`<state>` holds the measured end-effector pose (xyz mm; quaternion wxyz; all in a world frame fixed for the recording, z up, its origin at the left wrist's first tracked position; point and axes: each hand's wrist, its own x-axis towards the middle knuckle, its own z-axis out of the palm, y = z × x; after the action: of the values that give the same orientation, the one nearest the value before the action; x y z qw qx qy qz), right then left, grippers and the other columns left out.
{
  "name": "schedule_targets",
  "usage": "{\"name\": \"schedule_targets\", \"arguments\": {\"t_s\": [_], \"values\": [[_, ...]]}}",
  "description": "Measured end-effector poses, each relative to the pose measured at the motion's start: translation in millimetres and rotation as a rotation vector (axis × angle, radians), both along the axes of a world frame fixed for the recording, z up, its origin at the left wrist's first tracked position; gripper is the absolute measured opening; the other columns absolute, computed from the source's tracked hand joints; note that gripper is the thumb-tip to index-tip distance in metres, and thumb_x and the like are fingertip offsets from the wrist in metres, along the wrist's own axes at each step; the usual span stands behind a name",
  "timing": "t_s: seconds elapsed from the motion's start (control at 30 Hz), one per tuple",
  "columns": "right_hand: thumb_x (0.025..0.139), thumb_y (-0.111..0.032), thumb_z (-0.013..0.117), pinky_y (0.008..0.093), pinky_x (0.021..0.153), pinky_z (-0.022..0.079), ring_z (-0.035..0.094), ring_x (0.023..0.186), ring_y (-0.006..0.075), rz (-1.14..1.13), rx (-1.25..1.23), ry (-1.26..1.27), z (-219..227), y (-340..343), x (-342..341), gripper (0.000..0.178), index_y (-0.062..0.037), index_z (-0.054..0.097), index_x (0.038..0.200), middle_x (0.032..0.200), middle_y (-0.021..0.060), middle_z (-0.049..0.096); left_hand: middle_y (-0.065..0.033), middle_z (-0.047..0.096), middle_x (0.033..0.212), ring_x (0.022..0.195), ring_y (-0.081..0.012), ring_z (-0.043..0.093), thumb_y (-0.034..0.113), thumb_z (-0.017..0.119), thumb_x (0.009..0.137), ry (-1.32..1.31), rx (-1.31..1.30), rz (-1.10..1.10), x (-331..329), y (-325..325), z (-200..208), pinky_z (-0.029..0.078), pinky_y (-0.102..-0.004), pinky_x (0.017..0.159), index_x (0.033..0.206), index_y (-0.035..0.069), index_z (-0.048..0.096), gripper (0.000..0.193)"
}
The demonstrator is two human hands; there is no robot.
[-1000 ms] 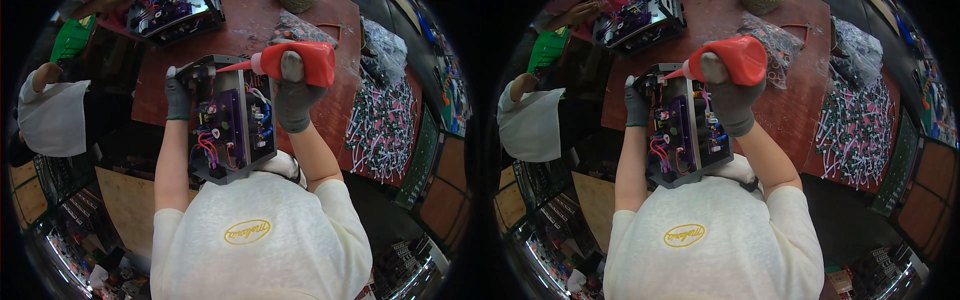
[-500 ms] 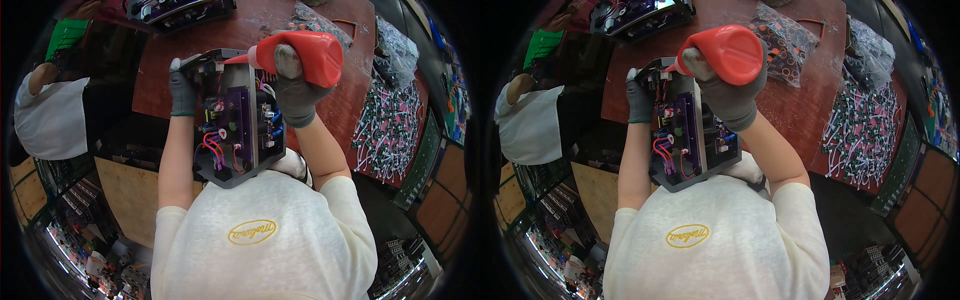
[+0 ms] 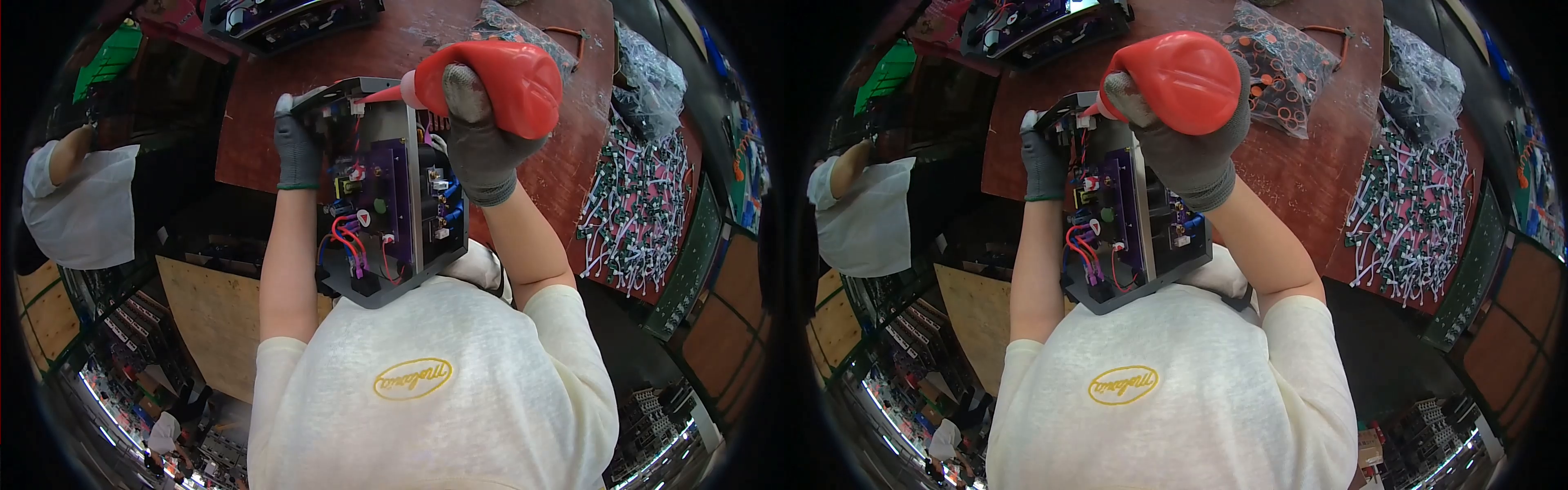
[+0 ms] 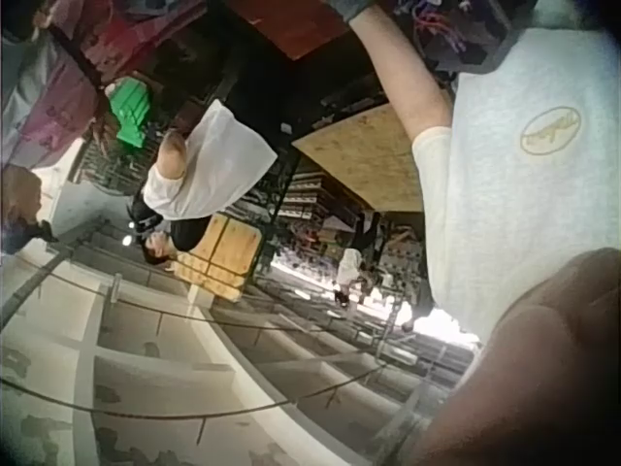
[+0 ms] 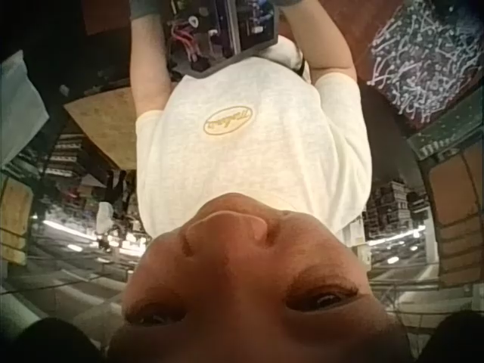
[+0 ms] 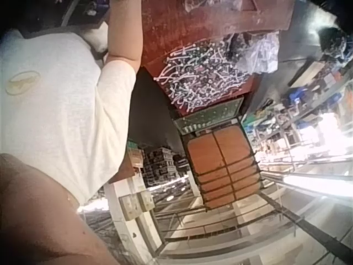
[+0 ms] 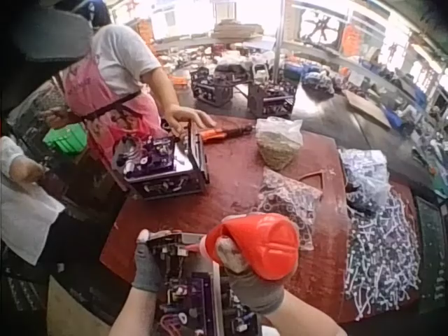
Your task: The person is assembling an electronic unit, connecting wires and applying adhesive sealant from a bottle.
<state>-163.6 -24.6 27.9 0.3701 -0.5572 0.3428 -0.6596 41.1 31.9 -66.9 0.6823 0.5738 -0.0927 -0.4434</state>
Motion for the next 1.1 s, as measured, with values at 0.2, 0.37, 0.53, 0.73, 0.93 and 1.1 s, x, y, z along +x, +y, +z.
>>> {"name": "schedule_targets", "arguments": {"t_s": [0.2, 0.37, 0.53, 0.73, 0.93, 1.1], "values": [[0.082, -0.011, 0.074, 0.0284, 0.070, 0.053, 0.062, 0.076, 0.0121, 0.018, -0.041, -0.101, -1.1, -1.6, -0.2, 0.018, -0.0035, 0.066, 0.097, 0.088, 0.0020, 0.066, -0.0062, 0.069, 0.093, 0.086, -0.0151, 0.060, 0.043, 0.040, 0.095, -0.003, -0.021, -0.011, -0.4, 0.5, -0.8, 0.048, -0.0261, 0.074, 0.102, 0.000, 0.068, 0.051], [0.075, -0.014, 0.080, 0.0285, 0.070, 0.054, 0.064, 0.077, 0.0134, 0.020, -0.058, -0.026, -3.5, -3.9, -4.3, 0.033, -0.0036, 0.062, 0.101, 0.090, 0.0037, 0.066, -0.0036, 0.062, 0.097, 0.091, -0.0164, 0.059, 0.043, 0.049, 0.094, 0.009, -0.037, -0.044, -4.4, 4.2, 7.1, 0.047, -0.0311, 0.082, 0.098, 0.010, 0.060, 0.035], [0.067, -0.019, 0.087, 0.0286, 0.070, 0.054, 0.065, 0.079, 0.0148, -0.005, -0.010, 0.012, -8.7, -2.9, -3.5, 0.050, -0.0040, 0.058, 0.105, 0.093, 0.0056, 0.066, -0.0038, 0.062, 0.097, 0.092, -0.0161, 0.059, 0.043, 0.049, 0.094, 0.011, -0.024, 0.000, -5.4, 2.2, 6.1, 0.047, -0.0309, 0.082, 0.099, 0.011, 0.060, 0.035], [0.066, -0.020, 0.088, 0.0287, 0.068, 0.054, 0.066, 0.076, 0.0149, 0.000, -0.046, -0.040, -6.7, -3.7, -2.3, 0.050, -0.0045, 0.059, 0.103, 0.089, 0.0048, 0.066, -0.0038, 0.062, 0.098, 0.092, -0.0158, 0.059, 0.043, 0.049, 0.095, -0.077, -0.053, -0.032, 3.4, 5.8, -4.3, 0.048, -0.0295, 0.081, 0.100, 0.009, 0.059, 0.036], [0.066, -0.020, 0.088, 0.0279, 0.067, 0.054, 0.066, 0.076, 0.0144, -0.044, -0.062, -0.011, -11.6, -3.3, -3.5, 0.049, -0.0044, 0.059, 0.103, 0.088, 0.0049, 0.066, -0.0031, 0.062, 0.099, 0.094, -0.0162, 0.060, 0.041, 0.049, 0.094, -0.052, -0.052, -0.009, -2.6, 1.3, 0.5, 0.048, -0.0299, 0.083, 0.103, 0.009, 0.059, 0.035], [0.069, -0.021, 0.086, 0.0273, 0.068, 0.054, 0.065, 0.077, 0.0128, 0.027, 0.111, -0.154, -7.6, 2.9, -7.5, 0.044, -0.0039, 0.059, 0.099, 0.088, 0.0035, 0.066, -0.0040, 0.063, 0.100, 0.094, -0.0170, 0.060, 0.041, 0.050, 0.094, 0.032, -0.071, -0.008, -1.3, 2.9, -5.3, 0.048, -0.0305, 0.084, 0.104, 0.009, 0.059, 0.035]]}}
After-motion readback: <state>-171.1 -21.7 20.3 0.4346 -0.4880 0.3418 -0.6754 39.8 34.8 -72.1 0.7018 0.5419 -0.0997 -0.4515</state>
